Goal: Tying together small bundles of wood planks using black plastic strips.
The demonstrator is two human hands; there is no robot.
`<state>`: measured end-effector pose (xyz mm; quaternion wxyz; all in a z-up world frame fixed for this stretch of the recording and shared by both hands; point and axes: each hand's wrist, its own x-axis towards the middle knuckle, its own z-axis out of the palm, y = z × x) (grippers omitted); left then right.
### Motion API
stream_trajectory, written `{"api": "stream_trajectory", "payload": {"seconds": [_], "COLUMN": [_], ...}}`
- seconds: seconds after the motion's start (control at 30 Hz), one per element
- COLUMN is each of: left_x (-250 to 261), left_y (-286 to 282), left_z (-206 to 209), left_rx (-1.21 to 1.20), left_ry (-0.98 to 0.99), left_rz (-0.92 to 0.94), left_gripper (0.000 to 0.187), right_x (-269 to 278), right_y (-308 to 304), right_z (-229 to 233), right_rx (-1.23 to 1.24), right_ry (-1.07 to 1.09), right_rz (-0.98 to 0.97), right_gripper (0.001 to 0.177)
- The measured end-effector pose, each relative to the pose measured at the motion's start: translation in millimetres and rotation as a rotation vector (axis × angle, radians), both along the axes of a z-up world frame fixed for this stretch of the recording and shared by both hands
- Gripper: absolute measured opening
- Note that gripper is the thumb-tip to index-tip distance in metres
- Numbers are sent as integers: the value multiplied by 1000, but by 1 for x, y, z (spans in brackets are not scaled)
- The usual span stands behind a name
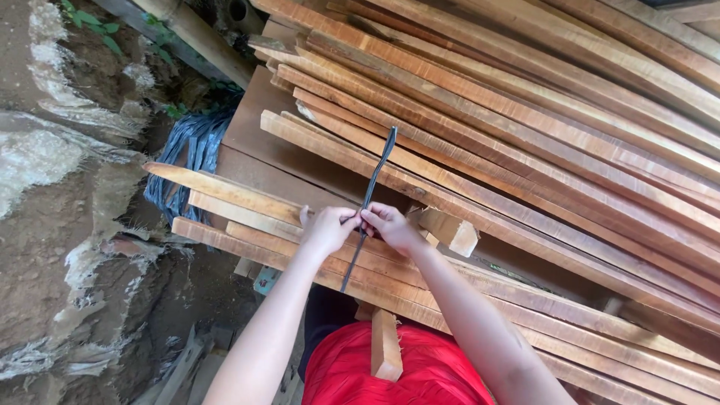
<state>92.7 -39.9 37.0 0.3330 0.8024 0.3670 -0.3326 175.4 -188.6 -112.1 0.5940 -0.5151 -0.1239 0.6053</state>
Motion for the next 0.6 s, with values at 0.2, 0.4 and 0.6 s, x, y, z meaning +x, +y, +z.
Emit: {"api": "stream_trajectory", "payload": {"seconds": [0.2, 0.4, 0.6], "left_x": [-58, -25, -18], "left_y": [-10, -18, -14], "left_z": [-53, -21, -45], "left_rx": [308, 168, 203], "left_ry": [-379, -249, -116], "left_rz": [-87, 53, 112], "left_gripper": [19, 28, 20], "right_x": [1, -2, -5], "right_y": [1, -2, -5], "right_z": [11, -4, 21], "right_rx": [-70, -23, -109], "right_ry": [-83, -64, -172], "right_rz": [30, 17, -104], "right_gripper": [22, 19, 15]}}
